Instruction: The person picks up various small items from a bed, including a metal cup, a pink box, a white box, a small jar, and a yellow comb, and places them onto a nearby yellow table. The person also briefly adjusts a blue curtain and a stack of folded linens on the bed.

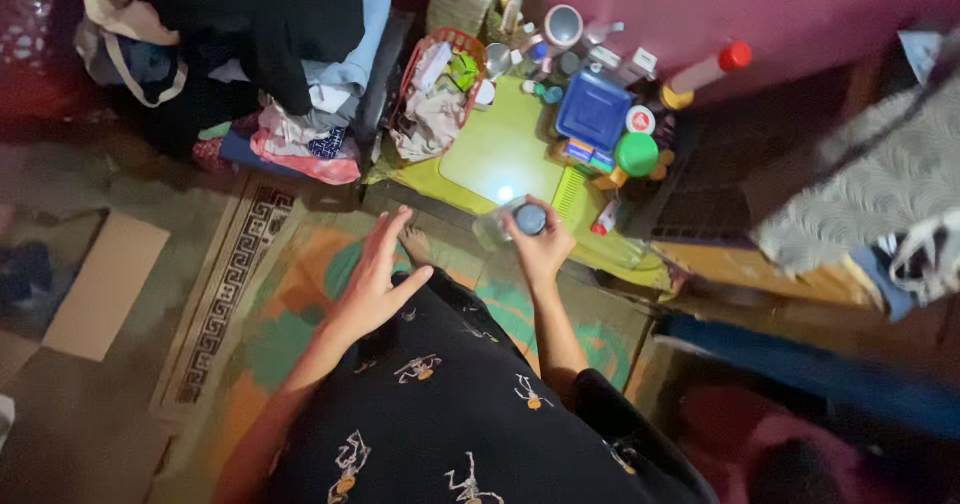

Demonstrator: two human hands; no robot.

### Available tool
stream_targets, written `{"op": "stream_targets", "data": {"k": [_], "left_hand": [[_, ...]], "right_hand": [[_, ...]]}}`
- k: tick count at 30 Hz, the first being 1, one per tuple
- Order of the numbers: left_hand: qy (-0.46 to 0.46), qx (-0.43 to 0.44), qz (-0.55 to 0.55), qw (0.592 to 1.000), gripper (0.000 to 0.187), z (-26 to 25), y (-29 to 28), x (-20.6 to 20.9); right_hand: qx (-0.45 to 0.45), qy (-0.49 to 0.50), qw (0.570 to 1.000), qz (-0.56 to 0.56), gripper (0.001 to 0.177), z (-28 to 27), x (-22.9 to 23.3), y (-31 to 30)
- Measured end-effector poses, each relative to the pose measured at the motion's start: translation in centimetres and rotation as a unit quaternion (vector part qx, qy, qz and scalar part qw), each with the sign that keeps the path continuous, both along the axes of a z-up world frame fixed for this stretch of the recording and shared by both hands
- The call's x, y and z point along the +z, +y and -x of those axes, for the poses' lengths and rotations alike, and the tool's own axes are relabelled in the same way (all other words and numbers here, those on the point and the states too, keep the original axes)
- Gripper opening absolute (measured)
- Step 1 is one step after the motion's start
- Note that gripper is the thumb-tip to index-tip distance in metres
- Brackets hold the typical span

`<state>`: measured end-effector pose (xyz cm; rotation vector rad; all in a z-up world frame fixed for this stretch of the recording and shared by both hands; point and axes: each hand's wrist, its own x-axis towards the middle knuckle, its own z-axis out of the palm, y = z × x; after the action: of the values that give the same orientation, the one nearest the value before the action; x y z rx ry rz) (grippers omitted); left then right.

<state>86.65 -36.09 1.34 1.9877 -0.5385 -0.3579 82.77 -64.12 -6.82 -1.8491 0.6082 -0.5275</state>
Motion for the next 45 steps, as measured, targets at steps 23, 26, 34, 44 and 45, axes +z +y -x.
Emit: {"op": "stream_targets", "data": {"k": [23, 26, 34, 44, 45], "left_hand": [[0.072, 0.085, -0.039, 0.993, 0.073, -6.8, -7.3, -0.8], [0.072, 0.083, -0.051, 0.993, 0.074, -6.8, -6.7, -0.6], [0.094, 0.104, -0.034, 0.989, 0.075, -6.5, -5.7, -1.5], [0.036, 0.127, -0.032, 0.991, 0.073, -6.4, -5.0, -2.5], [0.052, 0.130, -0.030, 0.990, 0.073, -6.3, -4.8, -2.4]], "right_hand": [[-0.111, 0.050, 0.993, -0.004, 0.049, -20.3, -18.6, -8.0], [-0.157, 0.055, 0.985, -0.039, 0.048, -21.0, -19.9, -6.8], [-0.107, -0.004, 0.993, -0.049, 0.044, -23.1, -19.7, -5.1], [-0.025, 0.075, 0.992, 0.098, 0.048, -24.0, -19.5, -5.9], [-0.021, 0.079, 0.991, 0.106, 0.048, -24.3, -20.0, -6.2]]}}
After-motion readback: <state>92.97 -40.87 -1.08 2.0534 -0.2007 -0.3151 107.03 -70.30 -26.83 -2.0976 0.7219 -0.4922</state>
